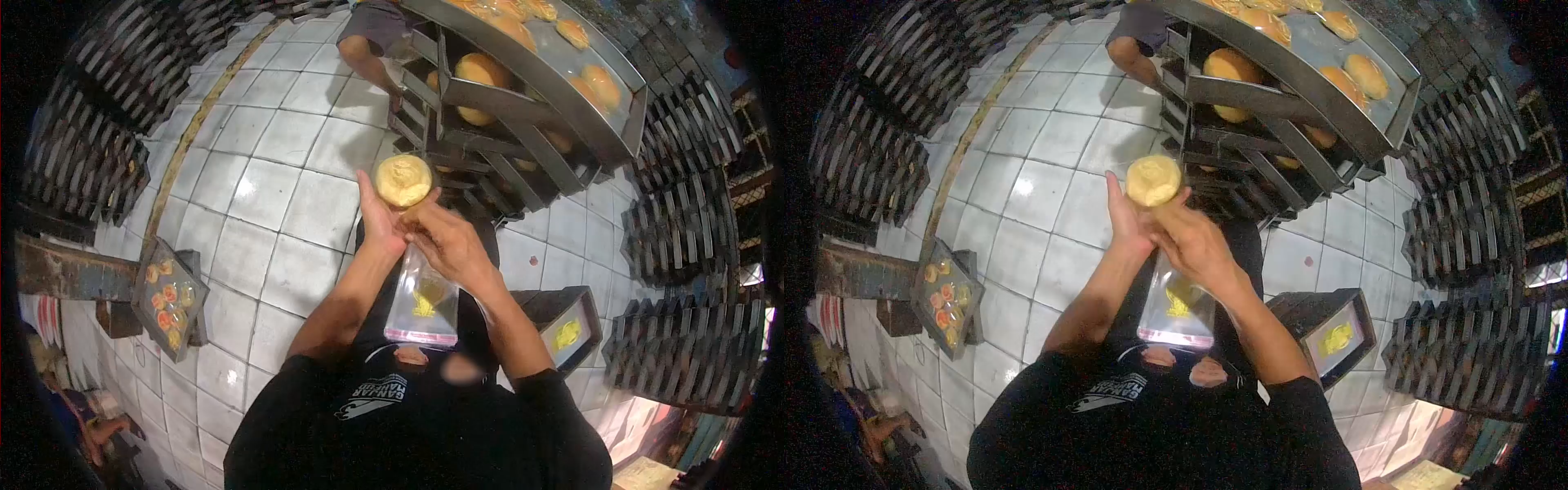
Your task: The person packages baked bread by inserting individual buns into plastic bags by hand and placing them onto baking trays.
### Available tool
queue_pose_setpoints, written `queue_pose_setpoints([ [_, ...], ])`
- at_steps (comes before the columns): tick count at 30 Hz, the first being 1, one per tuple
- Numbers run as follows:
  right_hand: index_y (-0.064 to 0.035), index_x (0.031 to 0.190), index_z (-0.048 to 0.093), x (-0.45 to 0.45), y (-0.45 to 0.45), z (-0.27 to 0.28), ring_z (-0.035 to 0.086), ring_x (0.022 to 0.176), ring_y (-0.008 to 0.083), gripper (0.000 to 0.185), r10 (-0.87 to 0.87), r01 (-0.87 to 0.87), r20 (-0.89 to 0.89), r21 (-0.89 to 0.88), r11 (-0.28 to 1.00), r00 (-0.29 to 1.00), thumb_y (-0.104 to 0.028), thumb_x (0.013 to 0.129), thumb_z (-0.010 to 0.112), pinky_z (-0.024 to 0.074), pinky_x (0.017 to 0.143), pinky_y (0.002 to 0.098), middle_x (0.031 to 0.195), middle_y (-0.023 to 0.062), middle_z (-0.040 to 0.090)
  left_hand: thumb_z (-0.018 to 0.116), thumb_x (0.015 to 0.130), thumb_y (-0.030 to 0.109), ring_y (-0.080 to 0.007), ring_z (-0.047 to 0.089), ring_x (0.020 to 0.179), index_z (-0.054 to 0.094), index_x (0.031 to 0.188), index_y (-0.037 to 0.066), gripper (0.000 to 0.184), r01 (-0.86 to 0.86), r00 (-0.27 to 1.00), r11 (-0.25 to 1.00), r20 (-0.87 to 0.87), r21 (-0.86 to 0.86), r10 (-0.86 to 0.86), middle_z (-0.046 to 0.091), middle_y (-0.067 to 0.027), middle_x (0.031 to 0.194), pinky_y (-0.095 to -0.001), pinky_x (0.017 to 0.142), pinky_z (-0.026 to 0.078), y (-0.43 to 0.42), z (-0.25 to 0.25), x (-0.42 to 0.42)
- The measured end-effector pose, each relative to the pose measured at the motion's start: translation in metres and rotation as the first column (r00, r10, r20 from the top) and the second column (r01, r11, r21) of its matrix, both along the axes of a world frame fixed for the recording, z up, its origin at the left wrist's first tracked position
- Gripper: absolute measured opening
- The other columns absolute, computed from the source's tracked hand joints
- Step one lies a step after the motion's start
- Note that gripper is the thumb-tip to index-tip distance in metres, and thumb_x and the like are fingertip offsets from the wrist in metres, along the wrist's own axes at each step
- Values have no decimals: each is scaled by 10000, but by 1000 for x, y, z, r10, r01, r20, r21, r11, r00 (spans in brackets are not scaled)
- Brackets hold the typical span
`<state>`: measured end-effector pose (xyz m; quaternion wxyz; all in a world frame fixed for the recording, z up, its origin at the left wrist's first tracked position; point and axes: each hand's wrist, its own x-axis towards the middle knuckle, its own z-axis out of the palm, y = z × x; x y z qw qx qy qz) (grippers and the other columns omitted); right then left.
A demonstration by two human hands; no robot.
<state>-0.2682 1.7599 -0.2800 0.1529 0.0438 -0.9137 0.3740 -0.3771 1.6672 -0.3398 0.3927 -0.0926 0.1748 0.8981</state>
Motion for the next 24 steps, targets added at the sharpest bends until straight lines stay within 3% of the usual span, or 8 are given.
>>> queue_pose_setpoints([
  [3,-35,1012,666,1,-3,-15,660,844,233,98,98,-68,232,-135,989,968,-32,915,663,526,759,324,950,92,691,288,1047,683,-384,556,1294,459,1461,21,800,15,1000,1000,-6,-3,-15,560,-199,1428,-584,1113,454,-1,-14,-3],
  [5,-31,879,620,23,-19,15,637,848,169,74,643,-375,190,-677,633,742,-29,925,678,527,770,301,915,40,665,271,1084,613,-389,545,1319,467,1461,41,713,21,998,997,-65,-72,-26,556,-197,1440,-601,1118,447,2,-23,-15],
  [9,-42,991,653,30,-13,-7,632,757,115,133,53,69,185,-594,801,981,-113,918,738,525,683,286,988,45,675,252,1089,605,-363,615,1231,536,1383,31,705,-118,993,984,-11,-136,117,629,-196,1343,-554,1065,500,-27,-14,-21],
  [15,-37,948,633,14,-11,-43,612,731,101,126,270,-127,162,-586,801,949,-43,895,747,513,667,268,978,41,666,276,1075,630,-326,626,1213,571,1350,48,708,-58,997,969,38,-241,70,642,-184,1312,-502,1035,517,-8,-48,-13],
  [17,-43,907,610,45,-14,-3,601,732,84,128,537,-295,81,-763,576,840,-46,924,737,499,663,247,951,36,660,311,1074,618,-324,615,1232,565,1366,52,686,-81,996,973,11,-217,86,632,-181,1331,-494,1051,508,-27,-40,-24],
  [20,-46,881,609,35,-19,18,590,769,86,144,204,90,271,-779,620,941,-70,924,744,476,657,267,882,23,640,358,1082,570,-324,614,1231,524,1410,52,635,-169,982,967,55,-192,183,618,-181,1345,-495,1059,499,-32,-32,-25],
  [23,-40,870,600,5,-19,-39,574,772,79,160,68,-60,4,-436,898,998,-79,917,749,456,646,270,878,38,623,383,1065,609,-310,673,1091,571,1305,33,651,-84,996,965,17,-248,91,669,-152,1222,-467,922,573,-8,-19,0],
  [24,-13,867,571,11,-16,-49,587,756,102,181,149,-15,172,-602,798,974,-49,912,742,485,670,271,921,59,628,388,1075,576,-308,679,1081,581,1293,33,616,-54,994,972,83,-229,74,675,-153,1220,-467,934,574,-6,-26,-4],
])
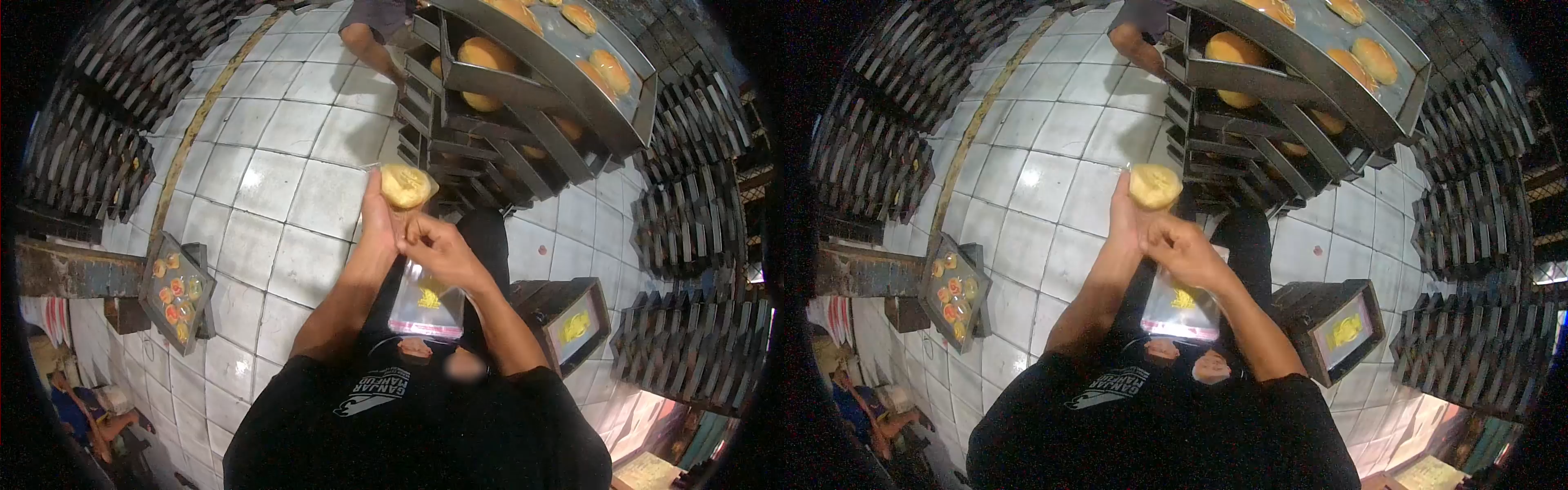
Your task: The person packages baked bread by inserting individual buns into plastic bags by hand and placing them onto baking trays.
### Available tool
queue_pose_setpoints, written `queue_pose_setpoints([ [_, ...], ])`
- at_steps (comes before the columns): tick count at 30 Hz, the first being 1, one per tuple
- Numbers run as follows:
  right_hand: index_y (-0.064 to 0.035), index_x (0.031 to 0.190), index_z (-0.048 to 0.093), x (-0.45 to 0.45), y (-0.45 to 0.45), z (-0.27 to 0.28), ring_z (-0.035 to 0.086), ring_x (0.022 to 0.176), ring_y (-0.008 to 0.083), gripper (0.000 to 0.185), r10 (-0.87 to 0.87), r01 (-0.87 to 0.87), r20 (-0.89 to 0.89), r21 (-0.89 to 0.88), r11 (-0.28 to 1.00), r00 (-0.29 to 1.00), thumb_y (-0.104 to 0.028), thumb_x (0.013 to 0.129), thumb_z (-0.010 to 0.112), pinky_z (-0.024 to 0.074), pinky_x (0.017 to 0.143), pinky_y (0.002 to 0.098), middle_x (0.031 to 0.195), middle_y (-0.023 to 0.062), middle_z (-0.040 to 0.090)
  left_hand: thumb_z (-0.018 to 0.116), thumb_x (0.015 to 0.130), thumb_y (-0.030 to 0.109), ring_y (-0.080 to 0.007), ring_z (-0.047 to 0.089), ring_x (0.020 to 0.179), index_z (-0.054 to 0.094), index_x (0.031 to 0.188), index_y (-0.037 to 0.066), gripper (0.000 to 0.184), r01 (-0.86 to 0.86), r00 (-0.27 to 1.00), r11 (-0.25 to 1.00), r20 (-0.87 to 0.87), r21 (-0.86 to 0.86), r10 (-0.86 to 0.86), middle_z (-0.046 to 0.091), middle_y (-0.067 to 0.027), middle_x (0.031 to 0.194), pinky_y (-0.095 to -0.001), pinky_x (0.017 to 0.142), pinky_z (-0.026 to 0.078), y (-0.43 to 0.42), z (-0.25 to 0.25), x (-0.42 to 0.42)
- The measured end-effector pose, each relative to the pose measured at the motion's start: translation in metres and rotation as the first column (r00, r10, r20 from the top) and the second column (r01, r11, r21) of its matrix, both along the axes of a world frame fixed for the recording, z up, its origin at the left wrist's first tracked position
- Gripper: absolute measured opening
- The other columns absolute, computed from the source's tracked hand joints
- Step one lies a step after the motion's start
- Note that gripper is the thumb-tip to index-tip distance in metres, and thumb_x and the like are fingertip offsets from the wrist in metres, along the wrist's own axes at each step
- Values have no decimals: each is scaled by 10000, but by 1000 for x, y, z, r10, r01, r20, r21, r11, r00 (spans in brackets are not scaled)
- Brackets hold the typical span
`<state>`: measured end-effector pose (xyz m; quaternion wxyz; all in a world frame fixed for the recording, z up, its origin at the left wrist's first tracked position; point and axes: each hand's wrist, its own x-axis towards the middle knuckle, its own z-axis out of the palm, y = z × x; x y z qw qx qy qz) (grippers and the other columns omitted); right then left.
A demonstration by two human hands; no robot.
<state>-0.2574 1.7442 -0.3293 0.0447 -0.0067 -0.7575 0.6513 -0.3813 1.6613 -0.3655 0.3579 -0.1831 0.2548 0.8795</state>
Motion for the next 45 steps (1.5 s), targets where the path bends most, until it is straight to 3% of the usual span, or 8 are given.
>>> queue_pose_setpoints([
  [5,14,942,587,40,16,40,655,896,235,185,567,-422,87,-578,699,819,-27,872,754,553,835,370,1038,122,648,335,1093,537,-329,650,1170,559,1360,25,620,-56,993,998,-107,28,58,660,-166,1275,-487,1039,521,-29,6,-23],
  [7,-10,1079,637,22,8,45,656,1035,313,280,-318,425,-310,392,816,896,-27,834,772,552,904,401,1152,164,632,325,1093,544,-331,655,1162,560,1364,40,618,120,988,990,-104,70,-113,660,-162,1296,-479,1010,541,-45,38,7],
  [12,-20,1132,682,14,10,46,680,997,342,307,-82,372,-464,578,726,882,-111,858,785,561,881,396,1142,159,665,420,1115,415,-226,676,1132,601,1321,24,477,353,888,918,-375,183,-267,693,-119,1232,-392,975,548,-51,1,12],
  [14,24,1104,676,0,23,29,684,820,207,195,-408,400,-33,285,871,913,-109,964,696,552,763,321,952,124,703,462,1114,355,-187,682,1080,644,1297,8,433,240,825,935,-452,-261,-338,702,-94,1216,-344,940,541,-45,6,5],
  [21,21,984,710,-15,34,23,682,748,294,179,-348,444,-286,422,790,893,-143,1003,643,525,696,387,850,181,667,562,1077,200,-90,629,852,713,1031,-16,267,-291,391,879,-886,-377,-251,695,-30,926,-252,795,507,-21,-7,-5],
  [28,-49,786,623,-31,64,28,428,562,53,320,-480,490,170,-18,871,860,-272,1011,673,334,512,262,618,-47,470,573,1077,255,-36,484,622,638,875,51,294,-153,792,873,-586,-463,-172,594,26,737,-213,567,383,-18,22,-3],
  [39,-111,747,557,-16,67,21,343,511,35,338,-282,390,352,-292,873,893,-268,1029,660,265,467,239,616,-68,431,574,1058,169,-129,574,849,625,899,14,227,-563,381,681,-878,-469,-290,615,-53,919,-265,800,460,-51,13,1],
  [45,-74,837,611,44,26,-47,514,551,76,294,-193,439,593,-304,845,782,-275,1051,629,402,511,234,688,6,600,589,1041,145,-124,561,836,630,846,5,243,-197,579,771,-706,-606,-407,610,-34,925,-260,823,446,-92,-44,32],
])
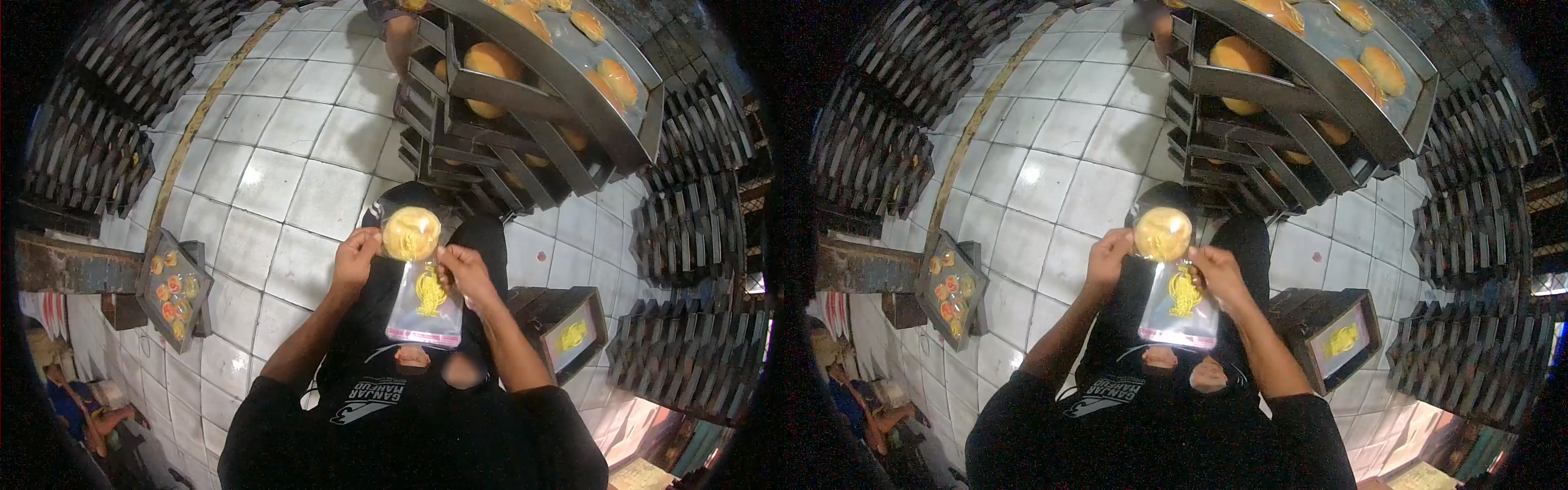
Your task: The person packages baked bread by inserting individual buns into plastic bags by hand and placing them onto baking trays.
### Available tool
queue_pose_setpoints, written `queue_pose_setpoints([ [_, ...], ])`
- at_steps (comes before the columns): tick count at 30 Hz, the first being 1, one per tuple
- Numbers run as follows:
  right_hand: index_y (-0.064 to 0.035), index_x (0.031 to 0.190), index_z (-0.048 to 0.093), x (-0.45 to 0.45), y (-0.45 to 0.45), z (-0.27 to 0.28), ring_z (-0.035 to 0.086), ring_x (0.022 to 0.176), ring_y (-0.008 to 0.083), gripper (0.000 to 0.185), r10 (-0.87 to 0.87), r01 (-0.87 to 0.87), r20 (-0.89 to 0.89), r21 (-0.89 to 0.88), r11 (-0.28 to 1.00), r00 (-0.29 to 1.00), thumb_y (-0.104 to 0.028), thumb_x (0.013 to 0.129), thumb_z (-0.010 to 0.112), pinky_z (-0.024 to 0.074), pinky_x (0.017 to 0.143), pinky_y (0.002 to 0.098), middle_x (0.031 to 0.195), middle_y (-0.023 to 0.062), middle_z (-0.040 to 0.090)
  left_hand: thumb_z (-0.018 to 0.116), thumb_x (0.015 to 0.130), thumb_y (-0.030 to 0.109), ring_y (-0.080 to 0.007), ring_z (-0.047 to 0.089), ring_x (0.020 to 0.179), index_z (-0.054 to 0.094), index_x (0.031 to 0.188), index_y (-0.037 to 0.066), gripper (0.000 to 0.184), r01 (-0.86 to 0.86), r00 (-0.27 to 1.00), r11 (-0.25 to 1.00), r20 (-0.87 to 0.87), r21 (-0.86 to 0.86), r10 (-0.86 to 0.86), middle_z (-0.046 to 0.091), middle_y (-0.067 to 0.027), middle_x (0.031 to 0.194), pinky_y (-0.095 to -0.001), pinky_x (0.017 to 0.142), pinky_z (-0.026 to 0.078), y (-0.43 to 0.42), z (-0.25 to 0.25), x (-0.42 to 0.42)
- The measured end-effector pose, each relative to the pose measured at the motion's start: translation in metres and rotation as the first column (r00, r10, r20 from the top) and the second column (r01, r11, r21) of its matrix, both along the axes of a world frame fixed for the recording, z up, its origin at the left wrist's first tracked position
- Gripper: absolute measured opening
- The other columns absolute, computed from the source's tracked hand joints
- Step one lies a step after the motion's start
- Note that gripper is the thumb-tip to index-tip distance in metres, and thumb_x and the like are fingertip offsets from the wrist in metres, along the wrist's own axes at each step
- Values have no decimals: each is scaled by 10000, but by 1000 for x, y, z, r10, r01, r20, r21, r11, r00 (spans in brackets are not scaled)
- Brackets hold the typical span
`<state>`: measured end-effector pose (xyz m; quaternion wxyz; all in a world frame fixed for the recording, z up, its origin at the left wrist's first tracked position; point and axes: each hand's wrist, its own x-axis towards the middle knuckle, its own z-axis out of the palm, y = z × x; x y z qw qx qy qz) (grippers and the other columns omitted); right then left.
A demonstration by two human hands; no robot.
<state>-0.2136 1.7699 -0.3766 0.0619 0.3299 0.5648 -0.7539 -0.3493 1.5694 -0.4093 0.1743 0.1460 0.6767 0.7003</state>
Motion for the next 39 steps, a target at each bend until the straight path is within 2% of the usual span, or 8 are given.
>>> queue_pose_setpoints([
  [6,14,1075,698,1,-8,37,733,914,229,221,-250,175,-226,-305,936,942,-177,1050,589,642,815,342,1095,185,730,599,1039,149,-91,537,772,612,807,41,257,40,875,849,391,527,-284,612,2,823,-276,790,458,34,28,-19],
  [10,16,964,710,-6,47,119,721,956,232,149,25,595,-785,489,638,619,-133,972,697,593,777,351,1169,151,724,603,1040,151,-188,623,1149,617,1267,14,266,-30,875,653,335,757,-349,658,-130,1290,-312,937,495,78,121,-21],
  [17,1,1166,658,-37,108,275,697,1000,387,284,139,440,-438,724,-531,888,-134,927,732,570,832,424,1198,196,699,705,928,197,-344,519,1359,564,1426,35,542,350,796,898,-422,-267,-435,517,-198,1509,-443,1141,411,45,59,23],
  [22,-22,1264,626,11,23,162,673,1089,392,435,337,209,-288,945,250,896,-164,873,757,552,955,426,1163,211,688,727,894,169,-446,411,1441,679,1305,91,421,3,522,814,-693,-581,-497,509,-175,1529,-548,1160,367,14,41,46],
  [28,-28,1160,685,61,2,68,677,1040,357,346,360,-26,75,990,-139,930,-123,841,778,486,1064,442,1007,156,704,699,907,103,-368,428,1463,737,1197,81,294,202,250,839,-802,-505,-542,490,-165,1555,-508,1153,403,5,55,43],
  [33,26,1064,693,80,54,108,672,940,346,207,346,-301,-214,218,928,913,-129,929,721,564,812,436,981,164,683,693,986,146,-193,708,972,706,1100,-45,223,764,642,636,220,-108,-734,739,-149,1083,-312,842,565,20,64,37],
  [37,32,1153,671,78,71,72,680,1010,231,266,283,7,57,975,-221,957,-167,978,692,548,805,337,1112,134,697,706,986,139,-133,683,654,695,939,-20,166,516,809,848,256,120,-529,724,-82,762,-262,637,542,41,61,25],
  [39,37,1157,669,66,59,59,681,996,229,279,173,172,-282,865,471,944,-175,976,698,544,812,337,1086,132,697,672,1016,172,-164,707,700,662,904,9,197,383,868,907,270,174,-418,745,-110,836,-265,660,547,45,57,14],
])
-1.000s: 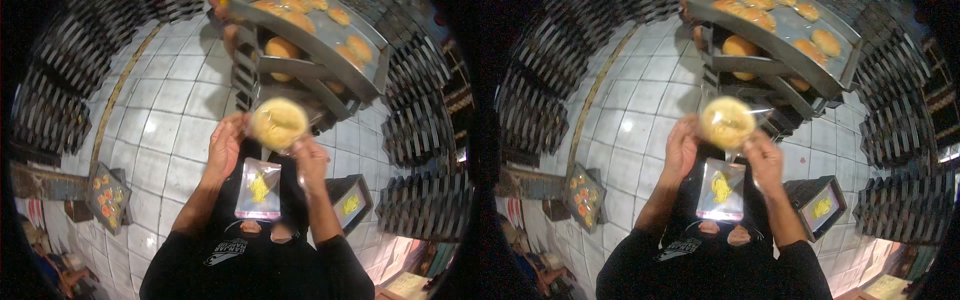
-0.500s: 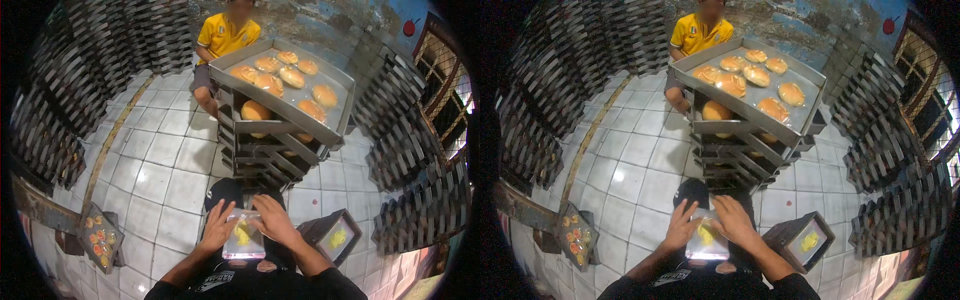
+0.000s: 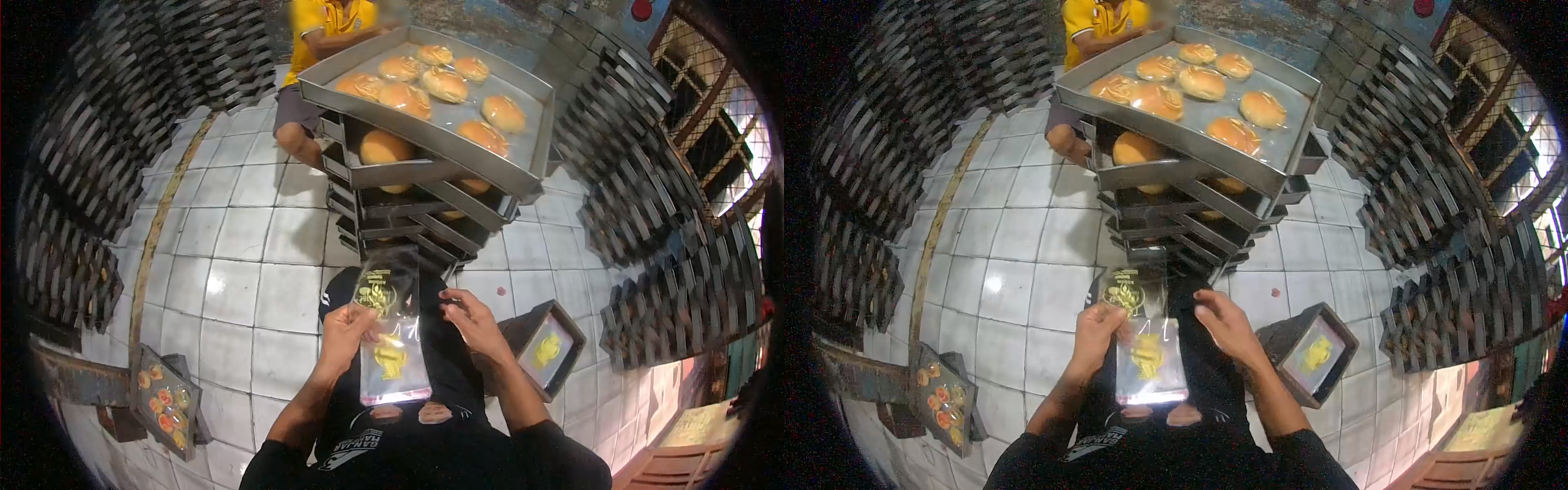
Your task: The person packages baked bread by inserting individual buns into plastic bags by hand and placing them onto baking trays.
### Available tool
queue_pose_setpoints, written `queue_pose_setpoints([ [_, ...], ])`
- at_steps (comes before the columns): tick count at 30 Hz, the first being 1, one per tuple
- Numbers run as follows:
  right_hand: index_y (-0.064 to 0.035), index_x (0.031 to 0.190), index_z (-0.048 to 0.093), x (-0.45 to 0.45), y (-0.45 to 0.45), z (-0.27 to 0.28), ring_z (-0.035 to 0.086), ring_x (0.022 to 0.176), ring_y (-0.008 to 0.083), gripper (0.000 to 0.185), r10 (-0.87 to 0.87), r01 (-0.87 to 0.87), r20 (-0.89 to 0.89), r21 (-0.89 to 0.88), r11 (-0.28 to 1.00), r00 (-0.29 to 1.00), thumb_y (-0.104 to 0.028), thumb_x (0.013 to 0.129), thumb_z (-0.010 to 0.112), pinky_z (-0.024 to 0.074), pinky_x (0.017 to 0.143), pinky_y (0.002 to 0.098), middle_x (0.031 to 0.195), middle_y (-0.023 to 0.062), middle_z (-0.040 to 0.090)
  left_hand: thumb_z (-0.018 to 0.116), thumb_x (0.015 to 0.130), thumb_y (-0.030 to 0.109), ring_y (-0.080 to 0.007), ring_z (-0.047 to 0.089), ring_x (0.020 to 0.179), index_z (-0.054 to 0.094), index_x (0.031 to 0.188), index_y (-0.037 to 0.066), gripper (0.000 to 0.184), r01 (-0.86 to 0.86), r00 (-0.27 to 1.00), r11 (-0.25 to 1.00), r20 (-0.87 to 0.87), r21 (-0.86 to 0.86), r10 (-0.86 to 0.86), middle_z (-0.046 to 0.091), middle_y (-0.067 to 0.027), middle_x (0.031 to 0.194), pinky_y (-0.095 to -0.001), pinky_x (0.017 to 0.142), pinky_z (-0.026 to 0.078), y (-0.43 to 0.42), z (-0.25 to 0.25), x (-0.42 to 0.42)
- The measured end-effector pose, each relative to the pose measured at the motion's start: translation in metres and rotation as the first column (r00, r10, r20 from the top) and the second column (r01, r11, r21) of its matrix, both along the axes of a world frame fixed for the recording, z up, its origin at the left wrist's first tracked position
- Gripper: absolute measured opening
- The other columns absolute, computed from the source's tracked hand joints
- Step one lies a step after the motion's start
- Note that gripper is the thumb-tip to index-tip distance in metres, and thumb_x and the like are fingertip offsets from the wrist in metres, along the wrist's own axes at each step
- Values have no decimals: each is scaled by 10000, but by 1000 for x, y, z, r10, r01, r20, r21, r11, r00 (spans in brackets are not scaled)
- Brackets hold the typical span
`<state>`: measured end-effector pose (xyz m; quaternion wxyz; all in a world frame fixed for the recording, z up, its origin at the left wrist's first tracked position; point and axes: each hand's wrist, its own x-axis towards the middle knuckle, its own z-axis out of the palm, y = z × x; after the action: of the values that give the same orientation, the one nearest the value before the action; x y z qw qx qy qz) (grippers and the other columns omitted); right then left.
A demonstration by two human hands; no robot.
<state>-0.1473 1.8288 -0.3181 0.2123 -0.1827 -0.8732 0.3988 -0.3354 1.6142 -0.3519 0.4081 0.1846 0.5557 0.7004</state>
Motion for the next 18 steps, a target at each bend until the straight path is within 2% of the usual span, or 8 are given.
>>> queue_pose_setpoints([
  [1,41,1161,667,-2,-10,-1,683,981,226,293,-109,5,-112,-675,738,988,-183,975,704,540,818,337,1060,130,697,672,1016,172,-164,707,700,662,904,9,197,5,1000,1000,-1,-8,-5,745,-110,836,-265,660,547,1,8,3],
  [3,22,1092,702,-1,-5,24,691,911,234,237,-103,42,-64,-617,786,993,-170,955,717,537,794,346,975,124,700,622,1050,224,-189,727,772,653,986,4,231,-85,972,994,224,73,67,762,-149,927,-276,698,558,13,25,9],
  [5,4,1031,718,2,7,66,683,878,175,152,52,-13,240,-159,987,969,-129,958,715,532,773,324,938,81,720,577,1073,253,-212,738,834,642,1058,-11,273,-76,988,993,142,88,63,761,-188,1010,-297,738,571,12,-4,3],
  [7,-3,1015,713,7,31,88,662,826,162,151,30,-37,-56,-119,992,998,-141,955,722,526,738,317,885,68,709,589,1065,230,-220,742,837,640,1082,-26,262,-86,995,995,58,59,83,757,-197,1024,-309,746,579,6,-22,-7],
  [9,16,1010,701,-1,68,139,656,812,164,169,-112,146,-219,142,979,969,-139,949,728,520,729,317,886,82,701,603,1056,210,-228,744,839,642,1099,-35,252,-121,991,991,57,55,117,752,-179,994,-318,748,581,6,-35,-8],
  [11,24,1041,702,-28,126,175,657,815,159,223,-206,282,-392,147,948,897,-191,977,700,519,740,303,904,89,704,622,1042,191,-237,745,837,645,1117,-38,243,-245,964,966,128,86,233,741,-150,972,-326,740,584,11,-43,-5],
  [16,26,1125,713,-124,284,202,708,907,288,463,-134,175,-134,373,911,982,-411,1035,590,548,826,401,975,191,739,610,1038,157,-268,750,877,597,1199,-24,243,-246,959,968,158,54,235,724,-144,1003,-344,764,597,24,-37,-4],
  [18,28,1162,704,-157,333,180,686,956,261,581,-155,17,321,392,920,934,-520,1017,579,529,865,406,1087,168,741,607,1040,156,-273,750,888,594,1201,-25,243,-261,952,961,190,88,242,725,-148,1006,-344,764,598,27,-40,-8],
])
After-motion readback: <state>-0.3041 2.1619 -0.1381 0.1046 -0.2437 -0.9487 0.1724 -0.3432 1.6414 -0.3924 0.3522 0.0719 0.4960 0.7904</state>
